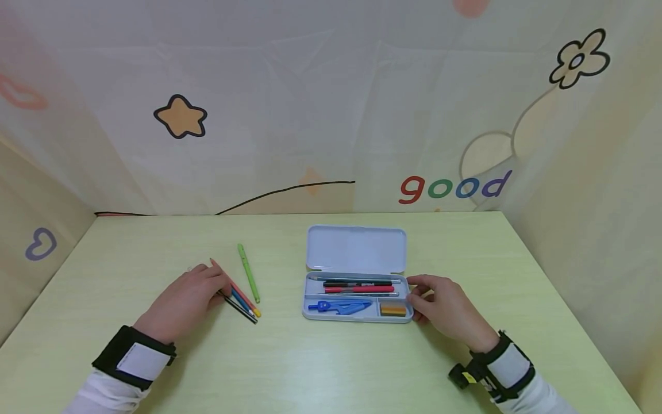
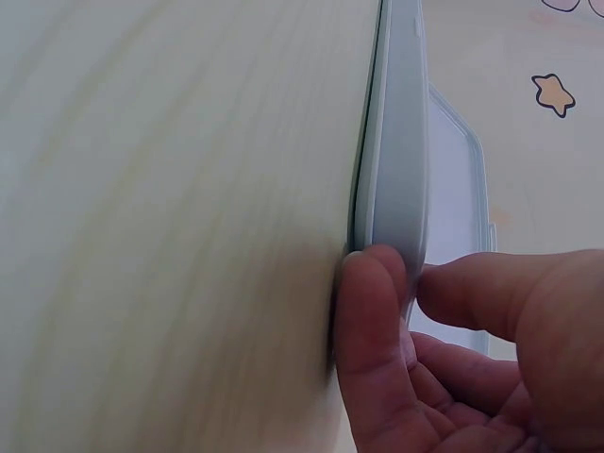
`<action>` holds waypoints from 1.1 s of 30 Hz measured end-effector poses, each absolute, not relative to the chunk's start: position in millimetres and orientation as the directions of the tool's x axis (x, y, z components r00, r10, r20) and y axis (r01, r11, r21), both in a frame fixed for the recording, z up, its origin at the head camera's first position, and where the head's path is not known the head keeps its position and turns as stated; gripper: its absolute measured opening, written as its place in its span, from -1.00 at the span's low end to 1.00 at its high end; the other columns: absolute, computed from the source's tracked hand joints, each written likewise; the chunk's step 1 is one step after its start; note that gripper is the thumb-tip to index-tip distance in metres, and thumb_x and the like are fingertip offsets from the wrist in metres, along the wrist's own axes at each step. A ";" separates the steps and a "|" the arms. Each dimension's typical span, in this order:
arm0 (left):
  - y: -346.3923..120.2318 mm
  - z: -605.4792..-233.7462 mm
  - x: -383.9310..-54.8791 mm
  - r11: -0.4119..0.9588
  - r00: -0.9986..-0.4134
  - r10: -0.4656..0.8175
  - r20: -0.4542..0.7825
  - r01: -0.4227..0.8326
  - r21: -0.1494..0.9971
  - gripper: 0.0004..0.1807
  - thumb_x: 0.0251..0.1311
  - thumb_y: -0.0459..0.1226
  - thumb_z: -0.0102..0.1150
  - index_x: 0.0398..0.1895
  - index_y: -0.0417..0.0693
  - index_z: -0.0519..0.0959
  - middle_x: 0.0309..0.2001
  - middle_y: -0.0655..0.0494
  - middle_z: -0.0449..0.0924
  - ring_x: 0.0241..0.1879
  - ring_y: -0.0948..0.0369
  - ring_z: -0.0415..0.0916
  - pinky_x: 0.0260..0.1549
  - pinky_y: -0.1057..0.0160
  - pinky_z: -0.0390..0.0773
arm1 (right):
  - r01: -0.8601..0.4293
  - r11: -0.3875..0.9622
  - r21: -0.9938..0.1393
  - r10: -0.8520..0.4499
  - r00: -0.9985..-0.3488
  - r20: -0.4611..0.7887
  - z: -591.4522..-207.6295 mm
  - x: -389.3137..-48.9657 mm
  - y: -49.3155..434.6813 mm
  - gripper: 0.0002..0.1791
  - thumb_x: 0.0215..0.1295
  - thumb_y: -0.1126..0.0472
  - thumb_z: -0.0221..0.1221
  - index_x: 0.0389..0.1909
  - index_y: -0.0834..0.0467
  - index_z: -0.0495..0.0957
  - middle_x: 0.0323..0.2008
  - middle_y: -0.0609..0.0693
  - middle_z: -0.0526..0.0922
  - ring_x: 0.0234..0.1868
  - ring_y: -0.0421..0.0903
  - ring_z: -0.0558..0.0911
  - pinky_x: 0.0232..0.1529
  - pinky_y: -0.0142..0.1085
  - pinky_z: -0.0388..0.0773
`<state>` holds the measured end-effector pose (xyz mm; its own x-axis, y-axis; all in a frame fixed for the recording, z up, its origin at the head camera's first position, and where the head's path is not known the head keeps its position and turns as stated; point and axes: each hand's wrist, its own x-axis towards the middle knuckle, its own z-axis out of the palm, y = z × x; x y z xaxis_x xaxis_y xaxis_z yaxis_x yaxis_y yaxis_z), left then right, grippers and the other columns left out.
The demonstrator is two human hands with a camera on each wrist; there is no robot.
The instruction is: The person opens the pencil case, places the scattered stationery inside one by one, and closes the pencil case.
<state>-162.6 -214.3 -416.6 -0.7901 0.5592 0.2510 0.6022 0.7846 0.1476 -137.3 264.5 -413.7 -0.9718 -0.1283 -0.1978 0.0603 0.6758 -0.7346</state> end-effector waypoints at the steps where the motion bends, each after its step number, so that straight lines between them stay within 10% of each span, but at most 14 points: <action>1: -214.4 -417.1 -162.9 0.783 -0.787 0.562 0.254 0.606 0.144 -0.71 0.10 -0.42 0.58 -0.36 0.13 0.64 -0.17 0.22 0.67 -0.17 0.12 0.52 -0.14 0.07 0.60 | 0.060 0.676 -0.735 -0.128 -0.972 -0.197 -413.8 -137.3 264.6 -0.53 0.52 0.33 0.25 0.38 0.35 0.49 -0.14 0.12 0.62 -0.37 -0.06 0.66 -0.32 -0.30 0.71; 33: -220.8 -408.6 -154.5 0.791 -0.789 0.569 0.232 0.602 0.107 -0.75 0.20 -0.40 0.52 -0.29 0.16 0.66 -0.21 0.29 0.61 -0.17 0.17 0.53 -0.20 0.04 0.57 | 0.058 0.669 -0.741 -0.130 -0.973 -0.193 -414.5 -137.5 264.9 -0.53 0.52 0.32 0.25 0.37 0.34 0.50 -0.16 0.11 0.62 -0.38 -0.06 0.66 -0.33 -0.29 0.71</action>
